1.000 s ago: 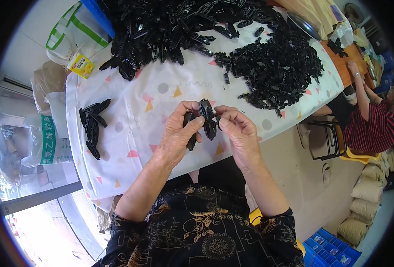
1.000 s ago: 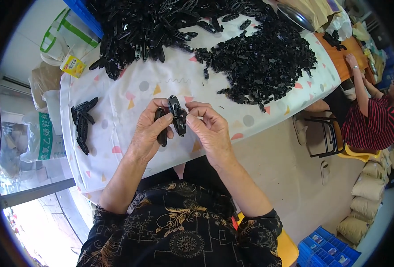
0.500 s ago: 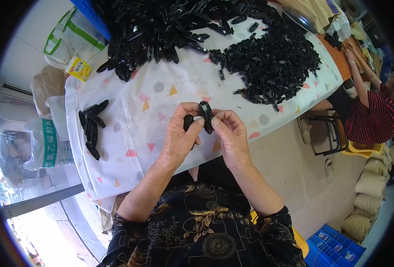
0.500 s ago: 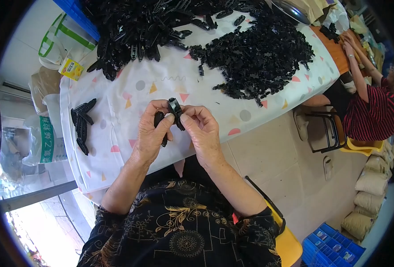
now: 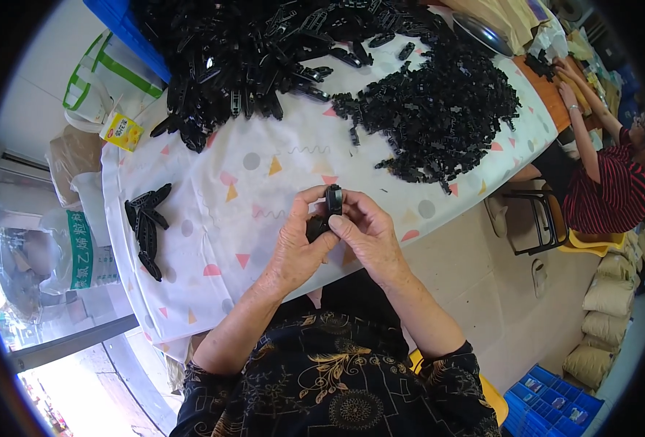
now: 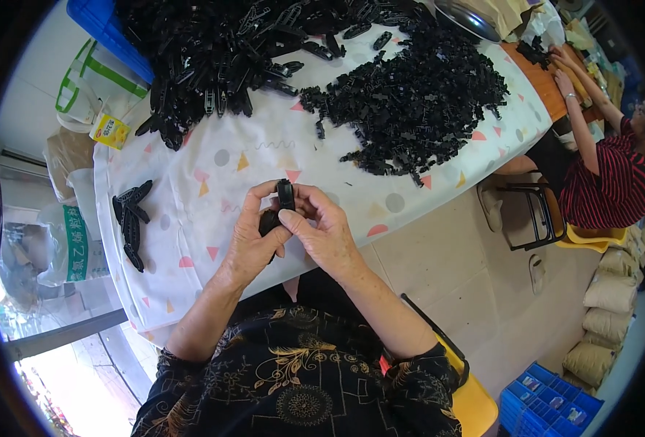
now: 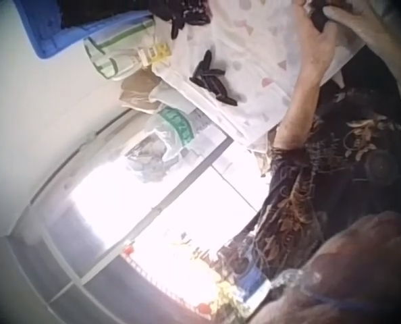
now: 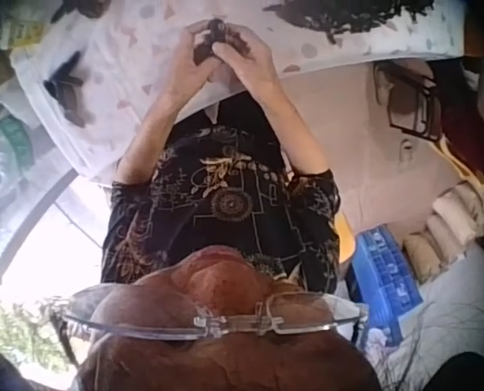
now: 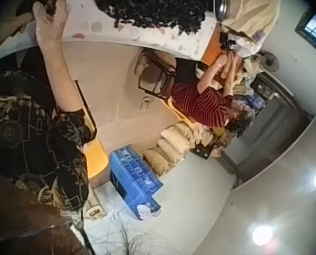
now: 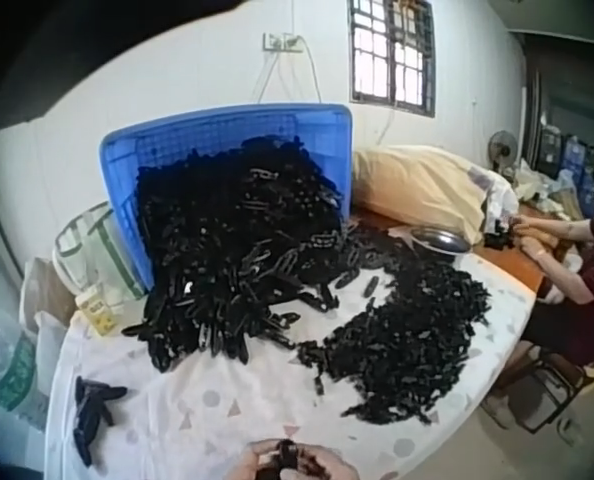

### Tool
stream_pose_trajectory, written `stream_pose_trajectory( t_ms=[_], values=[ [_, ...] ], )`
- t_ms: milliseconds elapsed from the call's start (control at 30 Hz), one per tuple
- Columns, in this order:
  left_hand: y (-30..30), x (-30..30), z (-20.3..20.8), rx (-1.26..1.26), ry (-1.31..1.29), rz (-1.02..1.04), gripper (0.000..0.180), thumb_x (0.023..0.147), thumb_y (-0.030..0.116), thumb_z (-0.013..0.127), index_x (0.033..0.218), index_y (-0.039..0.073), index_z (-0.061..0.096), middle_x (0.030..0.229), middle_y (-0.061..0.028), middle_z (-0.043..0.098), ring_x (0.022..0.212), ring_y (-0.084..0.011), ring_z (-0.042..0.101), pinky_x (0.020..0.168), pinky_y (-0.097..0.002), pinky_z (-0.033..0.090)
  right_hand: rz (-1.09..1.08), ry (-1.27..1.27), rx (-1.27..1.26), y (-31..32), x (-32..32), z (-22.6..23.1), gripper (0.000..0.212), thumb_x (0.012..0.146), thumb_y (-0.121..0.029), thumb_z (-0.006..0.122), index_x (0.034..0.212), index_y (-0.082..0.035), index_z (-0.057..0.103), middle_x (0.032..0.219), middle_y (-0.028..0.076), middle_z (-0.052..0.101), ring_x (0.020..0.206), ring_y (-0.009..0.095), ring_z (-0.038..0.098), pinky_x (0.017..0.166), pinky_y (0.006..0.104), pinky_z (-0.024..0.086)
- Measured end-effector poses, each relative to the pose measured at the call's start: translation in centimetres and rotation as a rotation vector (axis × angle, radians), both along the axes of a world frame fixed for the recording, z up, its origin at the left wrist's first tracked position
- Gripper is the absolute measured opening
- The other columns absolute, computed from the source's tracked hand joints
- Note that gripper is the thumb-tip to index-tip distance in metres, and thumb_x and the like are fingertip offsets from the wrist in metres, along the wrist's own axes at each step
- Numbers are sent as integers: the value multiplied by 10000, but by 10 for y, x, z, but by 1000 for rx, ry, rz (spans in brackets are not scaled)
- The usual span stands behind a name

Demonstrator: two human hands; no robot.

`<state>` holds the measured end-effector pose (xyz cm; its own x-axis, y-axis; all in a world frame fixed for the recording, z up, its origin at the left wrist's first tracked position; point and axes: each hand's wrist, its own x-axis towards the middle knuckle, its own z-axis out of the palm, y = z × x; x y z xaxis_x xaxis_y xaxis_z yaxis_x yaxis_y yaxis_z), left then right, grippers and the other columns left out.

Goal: The recorder is assembling small black plastic components by hand at a workbench.

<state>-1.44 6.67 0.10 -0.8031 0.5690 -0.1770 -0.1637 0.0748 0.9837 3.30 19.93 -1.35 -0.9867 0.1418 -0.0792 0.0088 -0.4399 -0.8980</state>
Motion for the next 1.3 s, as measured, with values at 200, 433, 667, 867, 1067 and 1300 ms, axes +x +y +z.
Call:
stream_pose_trajectory(
  t_ms=[200, 433, 667, 867, 1067, 1300],
  values=[
    [-4, -8, -2, 13, 37, -46, 599, 854, -16, 566, 1370, 157, 314, 969, -43, 586, 721, -74, 531, 558, -225, 470, -5, 26, 39, -2, -9, -8, 229, 870, -40, 591, 1081, 26, 528, 985, 75, 636, 865, 109, 593, 763, 237, 479],
    [-24, -35, -11, -84, -9, -189, 561, 861, -18, 556, 1343, 135, 313, 959, -49, 580, 764, -91, 543, 685, -247, 473, 15, -9, 67, -8, -22, -10, 198, 866, -33, 601, 1048, 13, 537, 930, 72, 642, 802, 84, 581, 684, 228, 481],
    [-36, -54, -5, -85, 33, -173, 543, 860, 11, 607, 1321, 114, 339, 1020, -65, 582, 869, -121, 554, 762, -283, 463, 36, 3, 223, -13, -41, -9, 150, 854, -46, 627, 968, -8, 537, 957, 52, 650, 843, 93, 587, 788, 256, 455],
    [-75, -84, 25, -486, 363, -283, 296, 823, 55, 644, 1109, 52, 568, 964, -111, 637, 866, -200, 623, 719, -293, 495, 21, 263, 855, 36, -70, 6, 226, 787, -161, 712, 927, -40, 582, 842, 48, 614, 752, 174, 564, 699, 312, 417],
    [-65, -129, 42, -817, 988, -381, 314, 715, 81, 683, 1018, 58, 604, 930, -108, 603, 877, -290, 577, 761, -384, 465, -298, 118, 1712, 69, -107, -5, 218, 717, -155, 713, 876, -60, 597, 791, 59, 520, 717, 239, 491, 623, 355, 346],
    [40, -210, 10, -694, 1231, -183, 335, 700, 30, 642, 1031, 65, 601, 951, -75, 526, 889, -262, 535, 760, -357, 462, -312, 166, 1748, 74, -112, -23, 197, 704, -70, 692, 872, -54, 591, 801, 57, 530, 713, 238, 497, 610, 353, 363]
  ],
)
